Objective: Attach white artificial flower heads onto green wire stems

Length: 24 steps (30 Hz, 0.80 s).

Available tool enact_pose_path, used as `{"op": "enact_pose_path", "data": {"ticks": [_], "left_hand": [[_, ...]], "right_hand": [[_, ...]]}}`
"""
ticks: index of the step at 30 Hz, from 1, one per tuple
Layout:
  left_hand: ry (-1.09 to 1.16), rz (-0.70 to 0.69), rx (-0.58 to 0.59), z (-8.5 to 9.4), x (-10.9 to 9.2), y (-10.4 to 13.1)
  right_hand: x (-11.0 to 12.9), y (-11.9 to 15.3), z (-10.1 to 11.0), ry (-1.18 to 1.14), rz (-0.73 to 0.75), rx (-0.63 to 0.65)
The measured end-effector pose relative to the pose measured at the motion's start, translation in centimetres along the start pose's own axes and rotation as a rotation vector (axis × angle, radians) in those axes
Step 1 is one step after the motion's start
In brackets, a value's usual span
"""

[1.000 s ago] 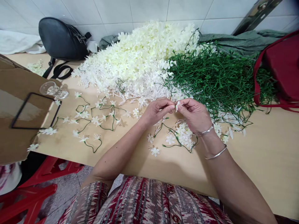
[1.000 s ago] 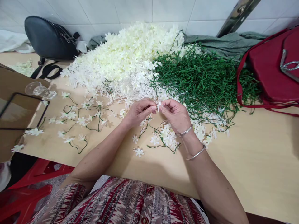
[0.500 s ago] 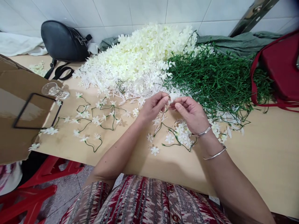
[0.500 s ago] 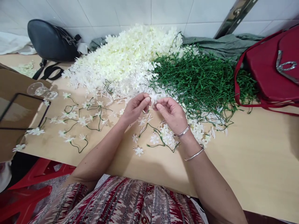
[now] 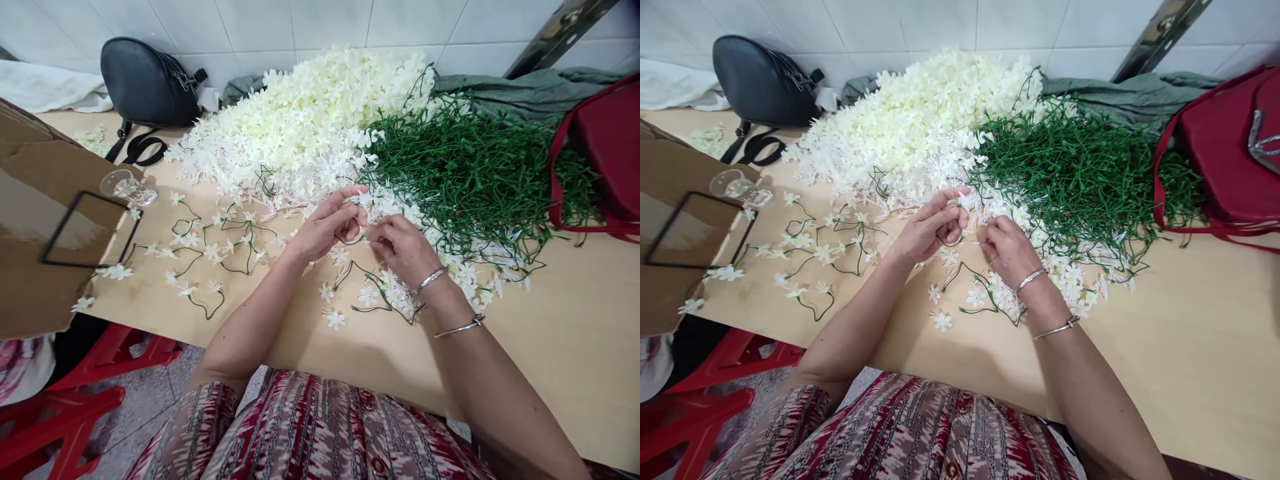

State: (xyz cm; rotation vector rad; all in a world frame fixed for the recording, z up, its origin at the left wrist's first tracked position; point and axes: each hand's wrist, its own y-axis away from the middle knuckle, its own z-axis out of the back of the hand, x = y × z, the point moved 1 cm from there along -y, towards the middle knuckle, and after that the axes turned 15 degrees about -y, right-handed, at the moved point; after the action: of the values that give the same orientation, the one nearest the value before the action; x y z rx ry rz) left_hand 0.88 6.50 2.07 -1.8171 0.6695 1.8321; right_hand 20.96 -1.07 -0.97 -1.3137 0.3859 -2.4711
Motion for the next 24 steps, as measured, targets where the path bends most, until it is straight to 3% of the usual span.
{"op": "enact_pose_path", "data": {"ticks": [3,6,8,10,14,18,21,24], "left_hand": [[-0.005,0.055,0.205,-0.8,-0.1,0.3],[-0.250,0.031,0.374,-1.6,-0.3,0.6],[-0.511,-0.047,0.329,-1.7,-0.5,0.6],[-0.709,-0.141,0.185,-1.2,-0.8,0.6],[-0.836,-0.197,-0.005,1.5,-2.1,0.9],[-1.004,-0.029,0.166,3.8,-3.0,1.3],[-1.069,0.028,0.283,4.0,-2.8,1.5],[-1.068,0.005,0.299,3.6,-2.6,1.4]], "right_hand": [[-0.3,0.0,1.1,-0.015,-0.062,-0.195],[-0.5,0.0,1.8,-0.013,-0.087,-0.275],[-0.5,-0.1,1.9,-0.015,-0.093,-0.308],[-0.5,-0.1,1.9,-0.024,-0.092,-0.347],[-0.4,0.0,1.6,-0.060,-0.098,-0.422],[-0.5,0.1,1.3,-0.160,-0.151,-0.433],[-0.6,0.1,1.1,-0.336,-0.215,-0.472],[-0.4,0.0,1.2,-0.415,-0.226,-0.490]]}}
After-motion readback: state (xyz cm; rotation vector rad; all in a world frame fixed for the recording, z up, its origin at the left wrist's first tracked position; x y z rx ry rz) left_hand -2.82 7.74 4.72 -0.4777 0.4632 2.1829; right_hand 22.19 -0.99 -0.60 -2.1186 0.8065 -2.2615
